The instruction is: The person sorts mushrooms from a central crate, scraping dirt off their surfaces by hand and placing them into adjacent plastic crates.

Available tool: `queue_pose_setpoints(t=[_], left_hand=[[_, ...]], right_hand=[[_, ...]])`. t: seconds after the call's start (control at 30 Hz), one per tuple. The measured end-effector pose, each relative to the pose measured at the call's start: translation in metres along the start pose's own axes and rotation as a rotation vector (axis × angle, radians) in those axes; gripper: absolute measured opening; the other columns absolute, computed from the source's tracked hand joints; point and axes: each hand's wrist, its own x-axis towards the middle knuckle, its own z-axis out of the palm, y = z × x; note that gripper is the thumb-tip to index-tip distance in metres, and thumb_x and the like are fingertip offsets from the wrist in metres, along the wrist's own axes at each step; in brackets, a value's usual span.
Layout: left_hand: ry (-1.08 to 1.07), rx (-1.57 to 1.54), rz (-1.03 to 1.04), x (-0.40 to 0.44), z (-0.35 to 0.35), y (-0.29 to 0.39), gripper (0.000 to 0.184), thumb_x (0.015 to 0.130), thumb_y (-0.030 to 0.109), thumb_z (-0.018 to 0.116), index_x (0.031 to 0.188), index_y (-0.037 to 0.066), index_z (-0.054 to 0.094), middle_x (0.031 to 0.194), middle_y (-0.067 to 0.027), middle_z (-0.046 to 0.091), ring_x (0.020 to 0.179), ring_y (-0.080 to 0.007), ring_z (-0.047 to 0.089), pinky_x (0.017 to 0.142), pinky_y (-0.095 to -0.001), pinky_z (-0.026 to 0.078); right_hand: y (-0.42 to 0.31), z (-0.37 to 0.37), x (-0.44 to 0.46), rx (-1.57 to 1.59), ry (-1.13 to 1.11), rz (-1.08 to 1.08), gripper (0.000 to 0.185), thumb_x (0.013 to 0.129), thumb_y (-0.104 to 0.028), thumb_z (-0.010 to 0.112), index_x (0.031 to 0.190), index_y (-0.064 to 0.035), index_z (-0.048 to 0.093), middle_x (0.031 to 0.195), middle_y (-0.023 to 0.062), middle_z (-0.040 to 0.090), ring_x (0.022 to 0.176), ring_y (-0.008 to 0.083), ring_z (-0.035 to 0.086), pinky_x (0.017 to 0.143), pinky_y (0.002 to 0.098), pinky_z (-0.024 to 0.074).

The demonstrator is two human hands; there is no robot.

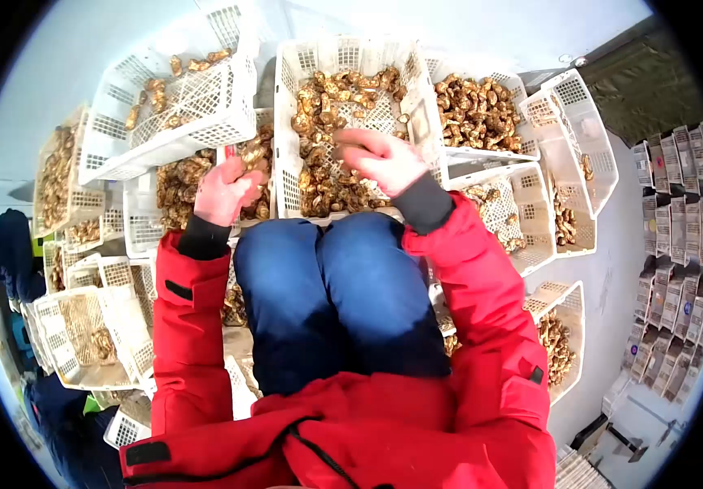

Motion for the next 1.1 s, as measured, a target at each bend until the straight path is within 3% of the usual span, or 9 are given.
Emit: queue_pose_setpoints(t=[0.07,0.2,0.4,0.57,0.67,0.7,0.8,0.9,1.1], left_hand=[[-0.133,-0.123,0.219,-0.019,0.027,0.035,0.032,0.078,-0.002,0.040,0.110,-0.002,0.046,0.093,-0.0101,0.058,0.071,-0.0131,0.057,0.054,-0.0198,0.041],[-0.300,-0.083,0.102,-0.039,0.090,0.077,0.027,0.079,0.009,0.050,0.105,0.001,0.051,0.086,-0.0059,0.060,0.065,-0.0098,0.055,0.052,-0.0179,0.041],[-0.724,-0.002,-0.022,-0.046,0.199,0.075,0.034,0.082,0.022,0.050,0.108,0.001,0.049,0.096,-0.0075,0.057,0.078,-0.0142,0.055,0.062,-0.0255,0.043],[-0.782,0.170,0.128,-0.031,0.175,0.077,0.039,0.084,0.024,0.048,0.115,0.001,0.046,0.099,-0.0061,0.057,0.088,-0.0150,0.054,0.071,-0.0268,0.044],[-0.455,-0.216,0.167,-0.003,0.126,0.079,0.040,0.088,0.029,0.043,0.114,-0.001,0.046,0.105,-0.0137,0.056,0.090,-0.0218,0.057,0.074,-0.0284,0.044],[-0.363,-0.316,0.231,0.008,0.113,0.074,0.040,0.088,0.029,0.043,0.115,-0.001,0.045,0.106,-0.0148,0.056,0.092,-0.0231,0.056,0.076,-0.0301,0.044],[-0.236,-0.580,0.175,0.025,0.101,0.064,0.040,0.088,0.026,0.043,0.116,-0.002,0.044,0.111,-0.0159,0.052,0.097,-0.0238,0.054,0.080,-0.0323,0.043],[-0.088,-0.627,0.163,0.058,0.096,0.011,0.032,0.088,0.021,0.046,0.111,-0.001,0.047,0.100,-0.0137,0.057,0.086,-0.0227,0.058,0.068,-0.0300,0.047],[-0.015,-0.657,0.072,0.062,0.066,0.001,0.036,0.087,0.025,0.047,0.113,0.001,0.047,0.104,-0.0139,0.056,0.090,-0.0246,0.056,0.073,-0.0331,0.045]], right_hand=[[-0.030,0.009,-0.001,-0.136,-0.107,-0.072,0.036,0.082,-0.017,0.049,0.116,-0.0025,0.049,0.099,0.0046,0.058,0.085,0.0095,0.054,0.070,0.0219,0.0433],[-0.054,-0.012,-0.030,-0.015,-0.081,-0.300,0.039,0.083,-0.015,0.048,0.119,-0.0005,0.044,0.110,0.0096,0.054,0.100,0.0154,0.051,0.085,0.0261,0.0398],[-0.023,-0.078,-0.109,0.021,0.167,-0.253,0.038,0.081,-0.009,0.052,0.116,0.0021,0.046,0.102,0.0108,0.058,0.093,0.0146,0.055,0.080,0.0245,0.0429],[0.065,-0.166,-0.254,0.022,0.691,0.117,0.029,0.083,-0.011,0.051,0.109,-0.0004,0.053,0.085,0.0075,0.060,0.074,0.0104,0.056,0.066,0.0234,0.0462],[0.190,-0.244,-0.386,-0.876,0.545,0.757,0.034,0.072,-0.029,0.058,0.096,-0.0061,0.061,0.085,0.0102,0.064,0.076,0.0183,0.061,0.072,0.0289,0.0468],[0.159,-0.221,-0.377,-1.098,0.516,1.016,0.036,0.067,-0.033,0.060,0.093,-0.0091,0.063,0.091,0.0139,0.062,0.085,0.0252,0.060,0.079,0.0317,0.0449],[0.099,-0.187,-0.282,-0.799,0.669,0.614,0.036,0.073,-0.030,0.055,0.102,-0.0089,0.059,0.095,0.0146,0.061,0.091,0.0254,0.058,0.080,0.0323,0.0439],[0.083,-0.141,-0.139,-0.484,0.393,0.241,0.035,0.077,-0.028,0.053,0.106,-0.0086,0.057,0.099,0.0121,0.060,0.090,0.0223,0.058,0.079,0.0300,0.0439],[0.227,-0.085,0.083,-1.498,-0.218,0.350,0.031,0.080,-0.025,0.044,0.103,-0.0095,0.058,0.099,0.0113,0.060,0.089,0.0248,0.058,0.079,0.0329,0.0450]])
